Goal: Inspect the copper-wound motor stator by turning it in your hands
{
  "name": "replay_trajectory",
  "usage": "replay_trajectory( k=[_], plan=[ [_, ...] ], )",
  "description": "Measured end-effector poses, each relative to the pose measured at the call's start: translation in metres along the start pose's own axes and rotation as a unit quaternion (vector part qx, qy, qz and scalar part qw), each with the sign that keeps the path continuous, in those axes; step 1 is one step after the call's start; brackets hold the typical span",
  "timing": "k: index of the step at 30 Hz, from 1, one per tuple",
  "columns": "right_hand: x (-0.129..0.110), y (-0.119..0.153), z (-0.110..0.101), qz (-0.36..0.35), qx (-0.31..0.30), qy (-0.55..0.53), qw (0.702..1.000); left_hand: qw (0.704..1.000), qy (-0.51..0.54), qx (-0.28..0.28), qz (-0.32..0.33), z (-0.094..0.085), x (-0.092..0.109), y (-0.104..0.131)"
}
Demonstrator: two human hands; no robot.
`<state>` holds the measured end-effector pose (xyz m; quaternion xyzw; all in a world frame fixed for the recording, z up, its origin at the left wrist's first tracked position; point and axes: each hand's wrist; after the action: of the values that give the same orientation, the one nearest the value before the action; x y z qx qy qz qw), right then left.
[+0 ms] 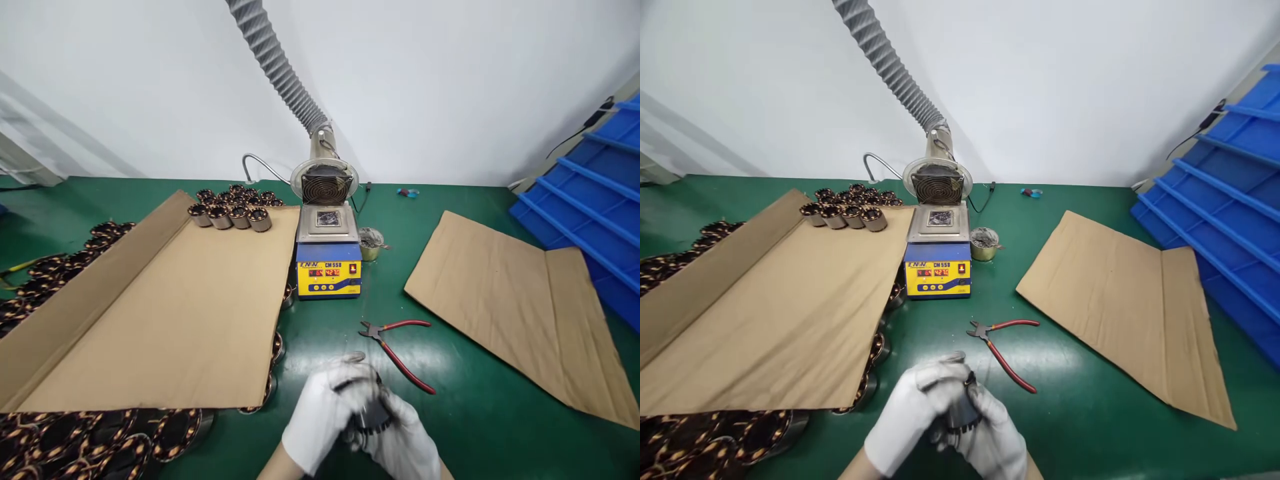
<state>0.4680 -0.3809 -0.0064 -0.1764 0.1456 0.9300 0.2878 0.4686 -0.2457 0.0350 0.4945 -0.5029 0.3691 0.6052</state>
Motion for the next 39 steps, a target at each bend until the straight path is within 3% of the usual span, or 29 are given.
replay_trajectory(
  k=[2, 5, 7, 10, 11, 14, 19, 21, 24, 27, 28, 29, 31, 34, 36, 39],
  plan=[
    [0.000, -0.001, 0.001, -0.002, -0.040, -0.009, 0.999, 0.991, 0.099, 0.074, -0.049, -0.002, 0.002, -0.005],
    [0.000, -0.002, 0.000, -0.002, -0.069, -0.035, 0.997, 0.970, 0.188, 0.153, -0.028, -0.009, -0.002, -0.004],
    [0.001, -0.003, 0.000, -0.003, -0.067, -0.047, 0.997, 0.971, 0.198, 0.126, -0.041, -0.010, -0.005, 0.000],
    [0.004, -0.005, 0.000, -0.021, -0.052, -0.051, 0.997, 0.993, 0.099, 0.035, -0.051, -0.002, -0.005, 0.001],
    [0.004, -0.006, 0.000, -0.026, -0.046, -0.050, 0.997, 0.995, 0.083, 0.034, -0.039, 0.002, -0.003, 0.000],
    [0.005, -0.005, 0.001, -0.023, -0.046, -0.030, 0.998, 0.982, 0.152, 0.104, -0.043, 0.007, 0.003, -0.007],
    [0.001, -0.003, 0.002, 0.007, -0.088, -0.029, 0.996, 0.949, 0.235, 0.209, -0.009, -0.014, 0.001, -0.004],
    [-0.001, -0.004, 0.002, 0.032, -0.091, -0.066, 0.993, 0.958, 0.226, 0.174, -0.018, -0.018, 0.001, 0.003],
    [-0.004, -0.005, 0.000, 0.051, -0.074, -0.100, 0.991, 0.978, 0.194, 0.058, -0.053, -0.010, 0.006, 0.013],
    [-0.003, -0.005, -0.002, 0.066, -0.053, -0.095, 0.992, 0.978, 0.191, -0.048, -0.064, 0.000, 0.008, 0.014],
    [-0.002, -0.005, -0.003, 0.069, -0.054, -0.089, 0.992, 0.976, 0.194, -0.060, -0.074, 0.001, 0.006, 0.012],
    [0.000, -0.004, -0.004, 0.069, -0.059, -0.082, 0.992, 0.977, 0.196, -0.041, -0.079, 0.002, 0.004, 0.009],
    [0.003, -0.003, -0.006, 0.062, -0.073, -0.065, 0.993, 0.976, 0.195, 0.057, -0.072, -0.001, -0.005, 0.003],
    [0.004, -0.003, -0.007, 0.053, -0.069, -0.059, 0.994, 0.957, 0.227, 0.179, -0.017, -0.007, -0.019, -0.002],
    [0.003, -0.004, -0.005, 0.065, -0.068, -0.068, 0.993, 0.947, 0.258, 0.191, 0.003, -0.009, -0.023, 0.000],
    [0.000, -0.005, 0.002, 0.073, -0.060, -0.062, 0.994, 0.961, 0.249, 0.116, -0.038, -0.006, -0.019, 0.007]
  ],
)
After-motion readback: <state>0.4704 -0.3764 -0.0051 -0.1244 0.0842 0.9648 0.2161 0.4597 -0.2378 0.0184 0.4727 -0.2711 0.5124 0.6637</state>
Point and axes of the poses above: each hand's wrist, its own y-axis away from the middle knuckle, its own z-axis out of the palm, x = y × z, and after that the axes turned 15 degrees about -x, right-handed
